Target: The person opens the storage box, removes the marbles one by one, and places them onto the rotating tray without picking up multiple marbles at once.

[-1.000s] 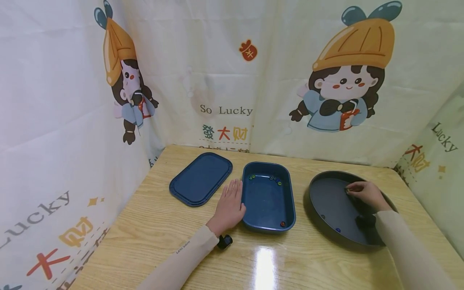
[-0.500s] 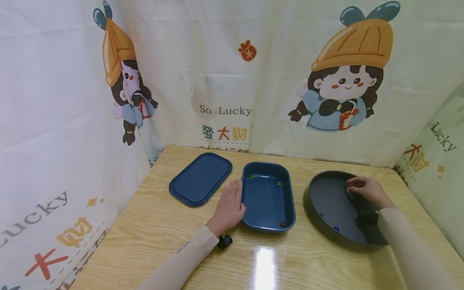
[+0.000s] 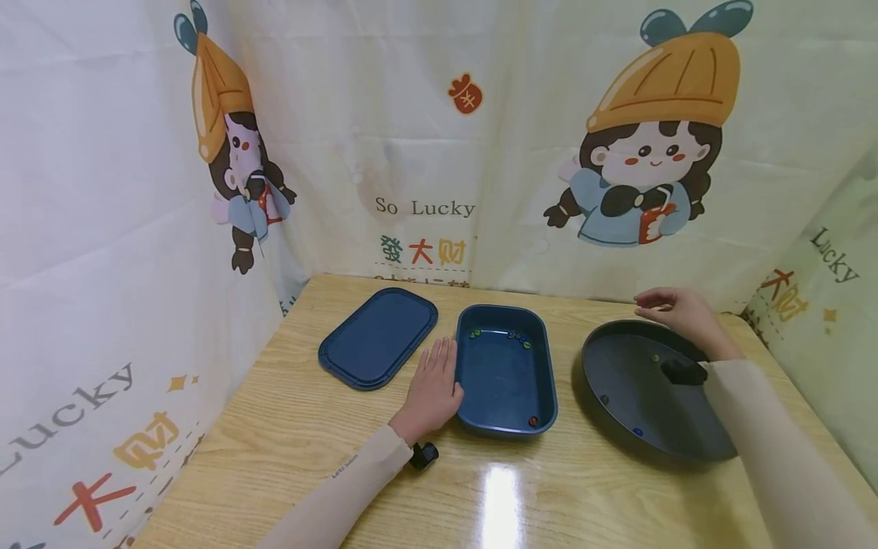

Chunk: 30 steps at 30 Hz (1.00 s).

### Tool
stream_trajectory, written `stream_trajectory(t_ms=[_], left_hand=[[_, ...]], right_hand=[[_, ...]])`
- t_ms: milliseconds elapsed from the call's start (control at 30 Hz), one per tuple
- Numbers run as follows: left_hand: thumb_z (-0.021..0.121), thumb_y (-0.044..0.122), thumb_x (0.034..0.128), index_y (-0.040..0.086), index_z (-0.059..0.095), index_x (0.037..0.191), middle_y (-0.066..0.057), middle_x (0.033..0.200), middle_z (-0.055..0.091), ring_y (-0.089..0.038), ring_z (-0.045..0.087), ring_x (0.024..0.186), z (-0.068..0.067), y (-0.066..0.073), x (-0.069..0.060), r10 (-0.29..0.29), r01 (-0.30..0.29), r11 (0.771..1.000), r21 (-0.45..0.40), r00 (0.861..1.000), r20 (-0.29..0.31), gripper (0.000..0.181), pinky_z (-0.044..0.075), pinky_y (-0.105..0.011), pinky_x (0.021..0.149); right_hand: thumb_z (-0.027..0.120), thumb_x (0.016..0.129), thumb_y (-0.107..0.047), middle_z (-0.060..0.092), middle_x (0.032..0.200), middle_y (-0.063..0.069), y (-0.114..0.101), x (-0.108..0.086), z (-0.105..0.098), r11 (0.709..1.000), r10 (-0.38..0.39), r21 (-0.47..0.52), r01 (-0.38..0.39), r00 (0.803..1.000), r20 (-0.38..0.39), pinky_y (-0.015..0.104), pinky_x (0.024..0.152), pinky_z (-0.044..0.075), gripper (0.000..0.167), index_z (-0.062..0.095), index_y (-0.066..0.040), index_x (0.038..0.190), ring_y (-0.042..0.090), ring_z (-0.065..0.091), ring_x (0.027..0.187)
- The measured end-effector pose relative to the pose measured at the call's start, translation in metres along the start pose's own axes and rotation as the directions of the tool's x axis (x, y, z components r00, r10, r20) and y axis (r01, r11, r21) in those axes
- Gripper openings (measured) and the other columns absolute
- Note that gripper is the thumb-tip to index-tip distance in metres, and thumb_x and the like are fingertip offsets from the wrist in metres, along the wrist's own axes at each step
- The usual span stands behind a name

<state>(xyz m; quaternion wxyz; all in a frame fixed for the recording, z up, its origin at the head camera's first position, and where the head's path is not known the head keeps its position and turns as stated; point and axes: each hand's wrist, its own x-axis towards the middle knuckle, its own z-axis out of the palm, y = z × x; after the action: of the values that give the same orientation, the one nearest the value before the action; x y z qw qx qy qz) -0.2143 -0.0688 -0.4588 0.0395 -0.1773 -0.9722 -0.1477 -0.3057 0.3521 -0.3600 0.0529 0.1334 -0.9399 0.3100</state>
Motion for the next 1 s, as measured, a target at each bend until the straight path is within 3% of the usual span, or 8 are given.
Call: stream_trajectory(t_ms=[167, 400, 633, 767, 1000], left_hand=[[0.043, 0.023, 0.0948, 0.001, 0.012, 0.15, -0.016, 0.157, 0.015, -0.03, 0.012, 0.147, -0.001, 0.0, 0.0, -0.005, 0.005, 1.0, 0.001, 1.0, 0.005, 0.067, 0.013, -0.046, 0.118], [0.043, 0.022, 0.0949, 0.001, 0.014, 0.15, -0.016, 0.158, 0.014, -0.029, 0.01, 0.147, -0.004, 0.002, -0.001, -0.007, 0.007, 1.0, -0.015, 1.0, 0.003, 0.066, 0.013, -0.047, 0.118], [0.043, 0.02, 0.0936, -0.001, 0.016, 0.149, -0.018, 0.157, 0.016, -0.033, 0.015, 0.146, -0.005, 0.002, -0.002, 0.012, -0.013, 0.999, -0.042, 1.0, -0.025, 0.066, 0.014, -0.049, 0.117], [0.044, 0.021, 0.0944, 0.0, 0.014, 0.15, -0.015, 0.158, 0.014, -0.031, 0.013, 0.146, -0.005, 0.002, -0.002, 0.001, -0.002, 1.0, -0.026, 1.0, -0.009, 0.067, 0.012, -0.048, 0.118], [0.044, 0.023, 0.0945, 0.001, 0.013, 0.15, -0.016, 0.157, 0.016, -0.03, 0.012, 0.147, -0.002, 0.001, 0.0, -0.009, 0.009, 1.0, -0.006, 1.0, 0.013, 0.067, 0.012, -0.047, 0.118]], right_hand=[[0.065, 0.088, -0.03, 0.067, 0.106, 0.022, -0.038, 0.019, 0.006, 0.999, -0.042, -0.015, 0.042, 0.999, 0.032, 0.004, 0.069, 0.041, 0.038, 0.066, 0.0, 0.111, -0.019, 0.048, 0.077], [0.066, 0.087, -0.023, 0.068, 0.108, 0.019, -0.079, 0.045, 0.032, 0.995, -0.092, 0.038, 0.09, 0.994, 0.066, 0.007, 0.074, 0.044, 0.033, 0.066, -0.002, 0.112, 0.002, 0.059, 0.087], [0.067, 0.086, -0.019, 0.069, 0.106, 0.018, -0.1, 0.062, 0.065, 0.983, -0.133, 0.138, 0.121, 0.988, 0.077, 0.018, 0.077, 0.051, 0.028, 0.068, -0.002, 0.109, 0.013, 0.063, 0.088], [0.067, 0.087, -0.019, 0.068, 0.107, 0.016, -0.111, 0.069, 0.084, 0.978, -0.127, 0.182, 0.106, 0.986, 0.108, 0.03, 0.082, 0.053, 0.028, 0.068, -0.003, 0.11, 0.023, 0.063, 0.093], [0.065, 0.087, -0.012, 0.068, 0.105, 0.017, -0.124, 0.076, 0.116, 0.962, -0.148, 0.252, 0.109, 0.979, 0.142, 0.04, 0.086, 0.053, 0.024, 0.068, -0.002, 0.109, 0.026, 0.063, 0.093]])
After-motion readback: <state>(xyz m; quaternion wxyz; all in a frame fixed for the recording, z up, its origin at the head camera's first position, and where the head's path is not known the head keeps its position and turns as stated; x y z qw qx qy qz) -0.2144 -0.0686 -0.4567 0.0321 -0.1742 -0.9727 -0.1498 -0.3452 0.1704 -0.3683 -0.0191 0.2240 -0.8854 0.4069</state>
